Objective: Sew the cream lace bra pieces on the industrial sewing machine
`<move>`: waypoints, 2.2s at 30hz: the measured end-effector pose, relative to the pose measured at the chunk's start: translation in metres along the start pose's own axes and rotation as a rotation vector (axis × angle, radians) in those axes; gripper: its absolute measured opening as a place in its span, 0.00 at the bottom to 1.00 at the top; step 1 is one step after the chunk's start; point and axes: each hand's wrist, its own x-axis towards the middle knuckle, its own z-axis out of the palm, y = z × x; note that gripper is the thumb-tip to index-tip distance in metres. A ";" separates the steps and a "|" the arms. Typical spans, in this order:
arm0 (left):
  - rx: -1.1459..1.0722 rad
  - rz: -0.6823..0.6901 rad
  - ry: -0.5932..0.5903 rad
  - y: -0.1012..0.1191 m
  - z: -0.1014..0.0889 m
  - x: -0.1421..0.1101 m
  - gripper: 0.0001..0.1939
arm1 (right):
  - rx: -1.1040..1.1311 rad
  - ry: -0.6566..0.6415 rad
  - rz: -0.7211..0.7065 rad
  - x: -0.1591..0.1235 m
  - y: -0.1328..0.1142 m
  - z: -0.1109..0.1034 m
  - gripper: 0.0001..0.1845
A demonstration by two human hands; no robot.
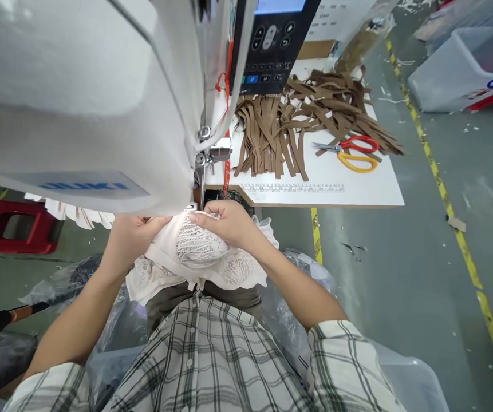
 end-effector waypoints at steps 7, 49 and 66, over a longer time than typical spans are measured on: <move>0.054 0.002 -0.068 0.000 -0.003 0.007 0.27 | 0.010 0.015 0.013 0.003 0.007 -0.001 0.27; 0.476 0.764 -0.581 0.041 0.023 -0.080 0.20 | -0.222 -0.633 -0.378 -0.102 -0.027 -0.017 0.16; 0.127 0.164 -0.086 0.015 -0.013 0.005 0.16 | -0.229 -0.126 -0.108 -0.006 -0.019 -0.021 0.17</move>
